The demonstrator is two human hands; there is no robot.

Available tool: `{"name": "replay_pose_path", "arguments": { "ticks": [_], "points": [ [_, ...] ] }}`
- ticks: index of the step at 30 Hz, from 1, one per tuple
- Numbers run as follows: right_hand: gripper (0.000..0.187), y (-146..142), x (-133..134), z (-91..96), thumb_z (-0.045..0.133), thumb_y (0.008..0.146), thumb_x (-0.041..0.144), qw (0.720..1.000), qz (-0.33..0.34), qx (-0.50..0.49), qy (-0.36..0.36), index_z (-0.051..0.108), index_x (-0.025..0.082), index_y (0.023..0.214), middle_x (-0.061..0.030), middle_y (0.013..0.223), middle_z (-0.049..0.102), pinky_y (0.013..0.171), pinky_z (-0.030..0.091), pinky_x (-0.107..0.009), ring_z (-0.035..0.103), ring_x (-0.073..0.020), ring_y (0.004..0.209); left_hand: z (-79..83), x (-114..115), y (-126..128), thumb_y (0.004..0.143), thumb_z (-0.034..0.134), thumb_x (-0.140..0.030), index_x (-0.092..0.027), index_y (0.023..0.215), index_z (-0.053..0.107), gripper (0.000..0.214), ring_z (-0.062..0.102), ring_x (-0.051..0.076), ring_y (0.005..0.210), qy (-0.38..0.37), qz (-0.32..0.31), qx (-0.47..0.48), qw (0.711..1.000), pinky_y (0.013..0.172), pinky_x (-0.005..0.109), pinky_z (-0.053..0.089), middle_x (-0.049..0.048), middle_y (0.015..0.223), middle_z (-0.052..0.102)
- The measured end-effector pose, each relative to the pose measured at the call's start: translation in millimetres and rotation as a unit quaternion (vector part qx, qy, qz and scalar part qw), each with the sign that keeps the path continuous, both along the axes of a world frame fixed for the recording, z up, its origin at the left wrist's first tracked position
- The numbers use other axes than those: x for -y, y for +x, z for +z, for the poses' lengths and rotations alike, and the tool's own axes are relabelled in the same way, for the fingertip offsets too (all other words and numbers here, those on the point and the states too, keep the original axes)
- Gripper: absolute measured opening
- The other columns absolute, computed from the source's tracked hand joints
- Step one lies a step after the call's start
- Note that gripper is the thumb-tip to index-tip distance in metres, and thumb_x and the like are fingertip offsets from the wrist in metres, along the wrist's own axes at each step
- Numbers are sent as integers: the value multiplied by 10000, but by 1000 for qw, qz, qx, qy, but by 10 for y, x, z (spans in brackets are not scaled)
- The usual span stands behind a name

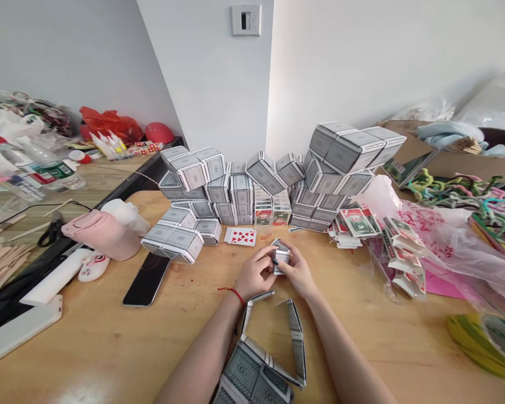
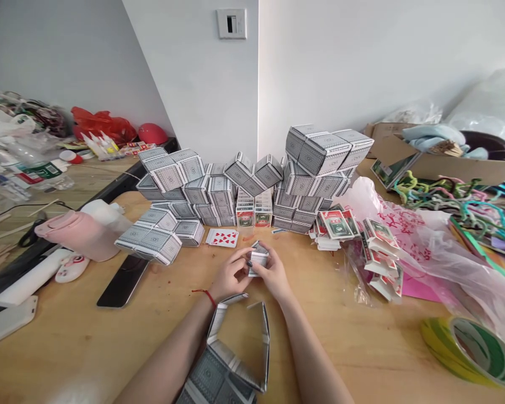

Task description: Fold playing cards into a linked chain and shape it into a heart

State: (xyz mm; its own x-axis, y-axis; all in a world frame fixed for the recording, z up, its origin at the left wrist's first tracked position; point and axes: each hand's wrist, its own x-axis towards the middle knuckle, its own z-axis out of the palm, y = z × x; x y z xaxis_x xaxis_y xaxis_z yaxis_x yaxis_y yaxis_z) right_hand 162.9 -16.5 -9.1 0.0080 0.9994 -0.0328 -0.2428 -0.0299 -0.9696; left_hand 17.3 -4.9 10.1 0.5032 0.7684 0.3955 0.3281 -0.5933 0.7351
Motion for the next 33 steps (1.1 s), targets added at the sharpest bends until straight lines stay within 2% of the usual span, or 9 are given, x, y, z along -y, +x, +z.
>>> {"name": "replay_pose_path", "arguments": {
  "ticks": [2,7,9,12,14,18,26,30,33],
  "points": [
    [613,-6,7,-4,690,604,316,999,-16,28,1,453,217,1160,-55,980,631,754,480,-339,599,-199,847,27,-3,-22,634,497,-73,-172,607,444,116,467,210,1074,-25,-22,10,999,875,324,401,87,1238,440],
    [608,-62,20,-53,684,603,315,989,-106,101,28,455,201,1154,-68,1011,618,781,470,-350,596,-204,866,58,-44,-89,551,474,-23,-158,646,495,166,431,250,1105,-93,-65,60,992,910,369,364,89,1283,377],
    [634,-77,19,-83,677,611,309,983,-130,116,50,424,202,1183,-80,1023,610,780,472,-364,596,-212,874,32,-73,-99,600,463,-61,-154,665,518,127,420,246,1108,-116,-34,101,988,909,367,358,95,1233,409],
    [645,-91,22,-110,681,609,285,971,-163,146,96,408,214,1189,-84,1054,587,834,447,-388,566,-225,955,-29,-119,-90,743,416,-188,-154,716,541,132,462,217,1024,-176,31,157,971,855,339,385,87,1031,515],
    [640,-105,32,-106,679,615,263,967,-154,161,126,399,228,1189,-83,1090,563,852,442,-387,540,-225,1003,-64,-141,-77,797,394,-284,-148,772,544,204,506,191,900,-235,31,172,956,782,307,409,64,897,551],
    [619,-138,65,-65,653,647,237,965,-99,173,169,376,245,1201,-79,1129,535,822,474,-368,539,-215,1005,-70,-159,-74,776,461,-389,-131,786,566,279,503,153,737,-301,-13,148,942,676,257,398,30,761,562],
    [597,-110,88,-56,675,637,268,956,-94,218,170,429,242,1181,-71,1130,548,828,476,-371,555,-227,984,68,-202,-148,682,603,-373,-132,736,583,247,513,134,718,-434,-79,173,881,689,246,389,7,719,569],
    [602,-109,60,-76,680,636,284,960,-100,213,153,427,245,1181,-73,1130,542,879,439,-405,521,-236,1034,27,-220,-170,675,614,-370,-130,720,577,248,498,115,689,-423,-69,168,887,663,225,382,-4,696,549],
    [645,-105,28,-107,719,584,308,956,-137,221,136,443,240,1163,-86,1146,498,855,449,-404,514,-236,1016,-31,-232,-185,678,614,-367,-130,701,557,246,478,98,653,-400,-52,166,900,638,212,369,-14,675,532]
  ]
}}
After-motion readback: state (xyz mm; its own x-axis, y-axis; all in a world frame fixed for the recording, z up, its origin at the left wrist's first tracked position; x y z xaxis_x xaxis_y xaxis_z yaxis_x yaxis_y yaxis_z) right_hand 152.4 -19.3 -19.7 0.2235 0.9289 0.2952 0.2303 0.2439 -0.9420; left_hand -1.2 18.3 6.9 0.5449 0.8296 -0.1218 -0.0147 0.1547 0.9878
